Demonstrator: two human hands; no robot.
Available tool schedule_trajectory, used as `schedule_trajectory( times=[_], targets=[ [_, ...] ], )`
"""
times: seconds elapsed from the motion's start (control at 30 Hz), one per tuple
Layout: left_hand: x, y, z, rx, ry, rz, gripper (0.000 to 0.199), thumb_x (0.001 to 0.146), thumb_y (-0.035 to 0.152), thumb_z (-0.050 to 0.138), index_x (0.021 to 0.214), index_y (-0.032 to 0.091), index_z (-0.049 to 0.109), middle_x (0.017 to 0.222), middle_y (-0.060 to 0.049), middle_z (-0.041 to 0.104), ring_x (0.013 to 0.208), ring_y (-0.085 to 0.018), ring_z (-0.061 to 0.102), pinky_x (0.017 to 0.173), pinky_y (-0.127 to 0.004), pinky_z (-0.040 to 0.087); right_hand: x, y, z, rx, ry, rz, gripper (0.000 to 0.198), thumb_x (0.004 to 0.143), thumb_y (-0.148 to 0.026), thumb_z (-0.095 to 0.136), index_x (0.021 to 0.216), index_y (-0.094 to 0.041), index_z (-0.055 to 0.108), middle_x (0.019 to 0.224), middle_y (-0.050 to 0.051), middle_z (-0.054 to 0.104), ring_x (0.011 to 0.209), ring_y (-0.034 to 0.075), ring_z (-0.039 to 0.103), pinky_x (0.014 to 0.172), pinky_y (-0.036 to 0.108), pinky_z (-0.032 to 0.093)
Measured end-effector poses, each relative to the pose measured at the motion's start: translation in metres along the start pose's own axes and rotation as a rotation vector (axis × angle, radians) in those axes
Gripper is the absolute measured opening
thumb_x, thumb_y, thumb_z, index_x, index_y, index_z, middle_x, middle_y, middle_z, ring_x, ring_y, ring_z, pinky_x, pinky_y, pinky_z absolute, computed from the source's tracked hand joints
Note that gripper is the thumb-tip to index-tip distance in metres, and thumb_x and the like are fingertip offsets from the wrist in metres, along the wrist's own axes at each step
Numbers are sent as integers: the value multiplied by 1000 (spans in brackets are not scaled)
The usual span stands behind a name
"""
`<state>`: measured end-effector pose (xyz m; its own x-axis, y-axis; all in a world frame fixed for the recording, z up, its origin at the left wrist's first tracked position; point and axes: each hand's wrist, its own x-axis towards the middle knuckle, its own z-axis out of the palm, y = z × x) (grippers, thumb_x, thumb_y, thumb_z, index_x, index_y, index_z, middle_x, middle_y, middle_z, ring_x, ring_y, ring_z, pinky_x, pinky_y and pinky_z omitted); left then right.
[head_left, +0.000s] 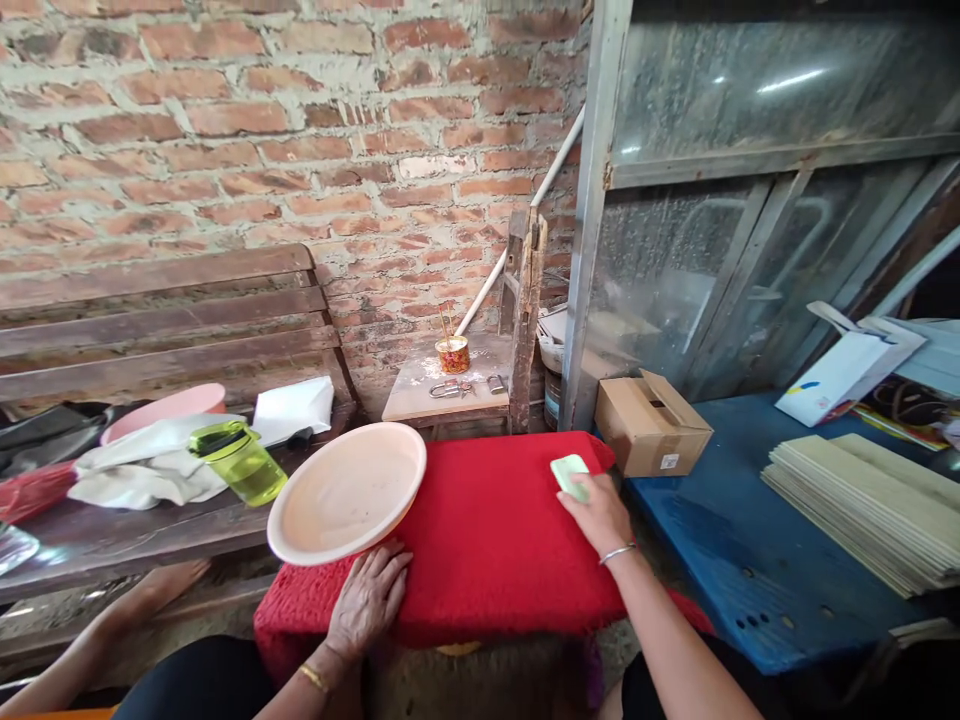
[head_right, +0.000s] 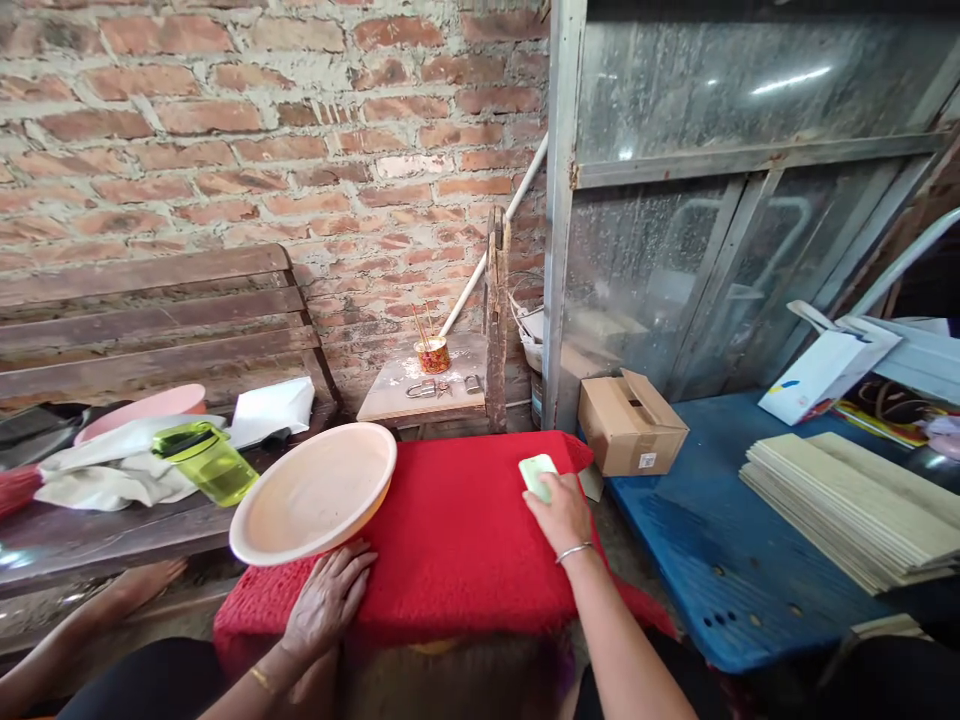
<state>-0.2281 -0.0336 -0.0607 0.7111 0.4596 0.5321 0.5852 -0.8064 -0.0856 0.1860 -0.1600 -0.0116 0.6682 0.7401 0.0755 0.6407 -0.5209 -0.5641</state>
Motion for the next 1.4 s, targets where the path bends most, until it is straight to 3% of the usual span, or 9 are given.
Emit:
schedule_trajectory(
  times=[0.17, 0.47, 0.53, 0.73, 0.87, 0.97, 1.2, 1.3, 1.4],
  targets=[
    [0, 0, 2, -9, 2, -9, 28, 96, 23, 46, 112, 26, 69, 116, -4, 70, 109, -21, 65, 96, -36, 49, -8, -20, 7, -133, -63, -80, 30, 81, -41, 69, 109, -34, 72, 106, 3, 60, 96, 20, 60, 88, 29, 44],
    [1, 6, -1, -49, -57, -75, 29, 97, 23, 46, 112, 26, 71, 117, -5, 70, 110, -21, 65, 98, -38, 49, 13, 55, -76, -321, -24, 371, 49, 92, -55, 48, 126, -24, 66, 105, 16, 58, 93, 29, 66, 79, 39, 49],
    [2, 8, -1, -62, -66, -96, 29, 97, 23, 46, 112, 26, 71, 117, -5, 70, 110, -21, 64, 98, -38, 49, 15, 45, -71, -300, -7, 354, 49, 92, -59, 47, 125, -28, 66, 104, 13, 58, 94, 27, 66, 79, 36, 50],
    [1, 9, 0, -68, -66, -112, 29, 96, 23, 46, 112, 26, 71, 118, -6, 69, 112, -21, 63, 101, -39, 48, 9, -34, -2, -238, -47, -54, 35, 89, -51, 59, 116, -31, 69, 105, 5, 58, 93, 20, 62, 83, 29, 47],
    [2, 9, -2, -52, -66, -99, 30, 97, 22, 45, 113, 25, 70, 118, -6, 69, 112, -20, 63, 101, -39, 48, 10, -62, 28, -236, -71, -137, 32, 86, -47, 65, 115, -34, 69, 106, 4, 58, 95, 20, 60, 87, 30, 44],
    [3, 10, -3, -52, -54, -83, 30, 97, 22, 44, 112, 25, 70, 117, -6, 69, 111, -21, 63, 99, -39, 48, 19, -48, 17, -280, -77, -67, 33, 85, -48, 65, 115, -34, 70, 104, 5, 59, 93, 22, 61, 87, 33, 46],
    [6, 19, -9, -76, -68, -123, 30, 97, 20, 44, 113, 24, 69, 118, -7, 68, 113, -21, 61, 101, -38, 44, 37, 32, -59, -370, 25, 344, 55, 88, -58, 50, 126, -23, 67, 111, 23, 58, 97, 37, 65, 74, 44, 51],
    [9, 24, -11, -99, -72, -150, 28, 95, 20, 46, 112, 24, 69, 117, -6, 68, 113, -20, 60, 101, -38, 43, 38, 37, -54, -198, 96, 334, 65, 83, -69, 48, 125, -23, 66, 104, 21, 61, 96, 38, 65, 75, 47, 51],
    [11, 25, -11, -113, -70, -166, 25, 93, 22, 51, 111, 25, 68, 115, -5, 68, 109, -22, 62, 100, -40, 43, 31, 4, -17, 26, 21, 147, 65, 73, -68, 55, 115, -21, 69, 81, 11, 62, 87, 34, 64, 76, 45, 51]
  ],
)
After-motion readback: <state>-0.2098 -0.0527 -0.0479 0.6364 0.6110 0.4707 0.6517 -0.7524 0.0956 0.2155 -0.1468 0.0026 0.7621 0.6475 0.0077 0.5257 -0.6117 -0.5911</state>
